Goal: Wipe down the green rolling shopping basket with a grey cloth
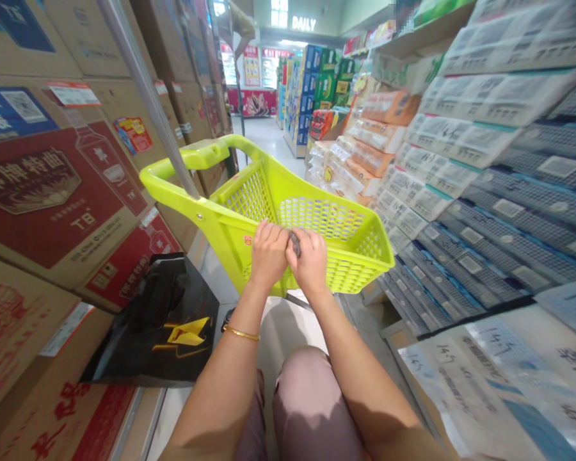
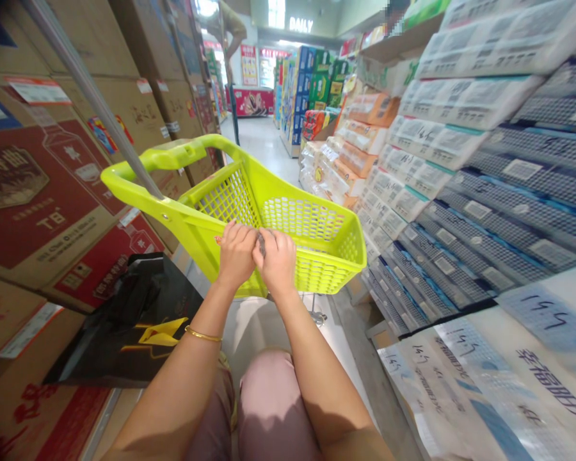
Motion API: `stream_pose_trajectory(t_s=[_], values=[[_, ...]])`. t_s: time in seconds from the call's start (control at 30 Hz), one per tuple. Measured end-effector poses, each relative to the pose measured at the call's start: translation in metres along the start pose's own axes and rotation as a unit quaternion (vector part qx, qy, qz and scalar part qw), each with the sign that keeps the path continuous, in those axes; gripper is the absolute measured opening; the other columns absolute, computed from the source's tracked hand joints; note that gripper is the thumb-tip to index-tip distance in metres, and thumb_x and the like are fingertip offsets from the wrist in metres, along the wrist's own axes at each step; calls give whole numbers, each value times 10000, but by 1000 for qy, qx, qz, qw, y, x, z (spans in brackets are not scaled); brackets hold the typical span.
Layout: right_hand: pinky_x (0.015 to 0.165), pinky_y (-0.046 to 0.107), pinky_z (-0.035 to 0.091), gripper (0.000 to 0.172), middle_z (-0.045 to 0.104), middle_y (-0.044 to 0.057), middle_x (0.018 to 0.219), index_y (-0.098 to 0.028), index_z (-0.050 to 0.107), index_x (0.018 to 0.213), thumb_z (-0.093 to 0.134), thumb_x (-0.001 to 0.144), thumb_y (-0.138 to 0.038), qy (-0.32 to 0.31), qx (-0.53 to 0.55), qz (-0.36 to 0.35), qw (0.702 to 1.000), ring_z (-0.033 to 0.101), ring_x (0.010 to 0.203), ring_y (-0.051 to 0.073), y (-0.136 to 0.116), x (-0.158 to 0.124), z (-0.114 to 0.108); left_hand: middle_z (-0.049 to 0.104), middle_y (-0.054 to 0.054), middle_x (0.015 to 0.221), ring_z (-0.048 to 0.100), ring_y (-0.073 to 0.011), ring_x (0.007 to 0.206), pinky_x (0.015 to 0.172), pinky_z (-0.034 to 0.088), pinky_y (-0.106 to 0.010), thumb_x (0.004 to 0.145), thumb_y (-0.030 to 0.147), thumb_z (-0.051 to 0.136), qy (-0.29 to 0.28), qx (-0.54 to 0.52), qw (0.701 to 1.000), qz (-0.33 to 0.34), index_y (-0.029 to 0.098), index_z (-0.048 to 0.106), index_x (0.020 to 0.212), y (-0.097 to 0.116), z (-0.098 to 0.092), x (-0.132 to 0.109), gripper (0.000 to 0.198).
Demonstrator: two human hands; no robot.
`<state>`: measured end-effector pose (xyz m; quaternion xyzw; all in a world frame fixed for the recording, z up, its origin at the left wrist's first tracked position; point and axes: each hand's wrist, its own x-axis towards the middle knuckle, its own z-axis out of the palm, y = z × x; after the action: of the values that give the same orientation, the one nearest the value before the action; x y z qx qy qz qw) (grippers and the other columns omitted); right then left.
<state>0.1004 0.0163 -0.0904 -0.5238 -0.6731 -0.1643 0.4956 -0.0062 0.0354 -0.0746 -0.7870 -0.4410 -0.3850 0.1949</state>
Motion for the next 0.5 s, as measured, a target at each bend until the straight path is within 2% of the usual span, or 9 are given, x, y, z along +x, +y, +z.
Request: stream_pose_trajectory(t_s=[0.17,0.37,0.5], values=[[851,338,434,277,632,97,1039,-182,591,1106,492,859,-262,-21,-60,-50,997,542,965,201,24,-10,-17,608,-39,837,534,-181,896,1047,348,-405,928,232,360,-5,5,1000,21,189,600,902,-6,2,0,245],[843,349,435,270,642,94,1010,-179,602,1080,504,850,-281,-30,-95,-17,995,548,956,212,57,-21,-50,600,-30,840,526,-176,898,1079,320,-430,942,255,318,-28,-31,999,17,199,590,892,-11,-1,4,282],[852,363,433,279,627,105,1009,-174,602,1079,507,841,-284,-49,-84,11,995,542,969,220,63,-20,-54,608,-29,864,525,-181,929,1102,293,-458,940,275,325,-45,-62,997,3,203,584,885,-18,1,7,275]])
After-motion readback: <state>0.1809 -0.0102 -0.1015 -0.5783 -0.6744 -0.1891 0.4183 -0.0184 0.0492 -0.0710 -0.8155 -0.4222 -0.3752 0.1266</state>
